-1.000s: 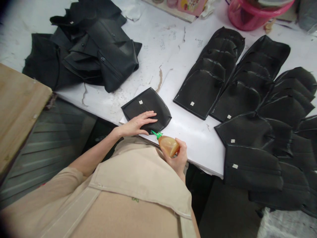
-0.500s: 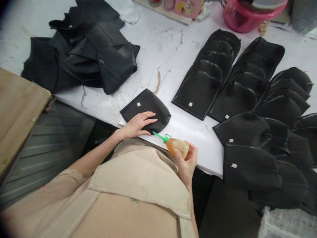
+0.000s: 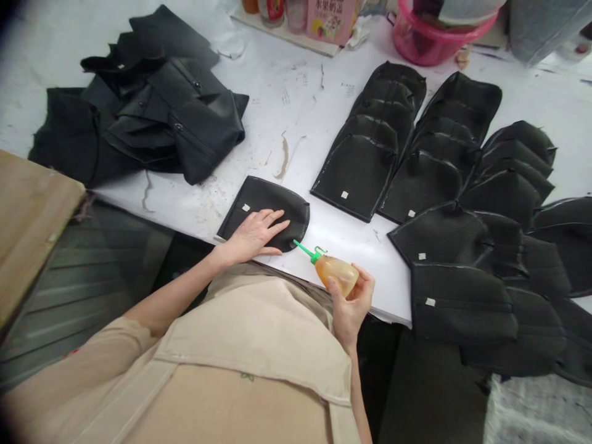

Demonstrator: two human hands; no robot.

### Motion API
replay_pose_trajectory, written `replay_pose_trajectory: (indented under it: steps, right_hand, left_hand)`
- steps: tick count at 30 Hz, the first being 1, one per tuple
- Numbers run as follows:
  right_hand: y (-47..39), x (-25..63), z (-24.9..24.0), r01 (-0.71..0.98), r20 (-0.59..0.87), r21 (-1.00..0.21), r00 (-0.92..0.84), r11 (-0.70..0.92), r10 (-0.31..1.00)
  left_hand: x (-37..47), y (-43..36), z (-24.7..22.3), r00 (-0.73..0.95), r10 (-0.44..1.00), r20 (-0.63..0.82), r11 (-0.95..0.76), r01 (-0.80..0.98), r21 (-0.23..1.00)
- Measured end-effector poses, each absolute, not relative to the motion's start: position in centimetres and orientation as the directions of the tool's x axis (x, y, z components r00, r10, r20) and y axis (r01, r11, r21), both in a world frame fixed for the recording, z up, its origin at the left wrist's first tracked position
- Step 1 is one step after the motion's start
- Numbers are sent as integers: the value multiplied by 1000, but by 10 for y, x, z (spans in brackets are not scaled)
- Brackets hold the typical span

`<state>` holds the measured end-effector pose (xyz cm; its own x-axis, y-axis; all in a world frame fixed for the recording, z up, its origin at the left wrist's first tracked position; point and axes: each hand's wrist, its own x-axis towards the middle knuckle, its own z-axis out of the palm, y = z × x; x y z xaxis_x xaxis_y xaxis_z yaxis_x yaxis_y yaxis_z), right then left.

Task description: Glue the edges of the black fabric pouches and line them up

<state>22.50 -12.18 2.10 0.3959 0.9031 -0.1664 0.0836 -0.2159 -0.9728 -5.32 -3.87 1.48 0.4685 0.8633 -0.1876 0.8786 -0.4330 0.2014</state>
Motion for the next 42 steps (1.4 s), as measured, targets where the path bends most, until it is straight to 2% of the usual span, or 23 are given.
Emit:
replay_pose_trajectory:
  steps: [6, 10, 16, 22, 27, 33, 42]
  right_hand:
    - [-128, 224, 15, 228, -50, -964, 349, -136, 936]
    - [-133, 226, 3, 361, 67, -932, 258, -32, 964]
    - [-134, 219, -7, 448, 195, -888, 170, 100, 966]
    - [-130, 217, -3, 610, 374, -743, 36, 276, 927]
    - [-127, 217, 4, 668, 500, -619, -71, 414, 863]
    - [-124, 218, 8, 682, 529, -598, -58, 421, 846]
    - [-128, 220, 8, 704, 490, -609, -31, 367, 871]
  left_hand:
    - [-30, -42, 14, 386, 905, -180, -372, 922, 109]
    - [-24, -43, 16, 347, 917, -197, -333, 937, 103]
    - [-22, -41, 22, 332, 915, -229, -316, 943, 108]
    - [-25, -43, 24, 352, 900, -256, -336, 936, 105]
    - [-25, -43, 28, 386, 883, -266, -369, 923, 115]
    - [-37, -35, 26, 476, 847, -238, -435, 877, 206]
    - [-41, -32, 23, 432, 880, -200, -384, 892, 239]
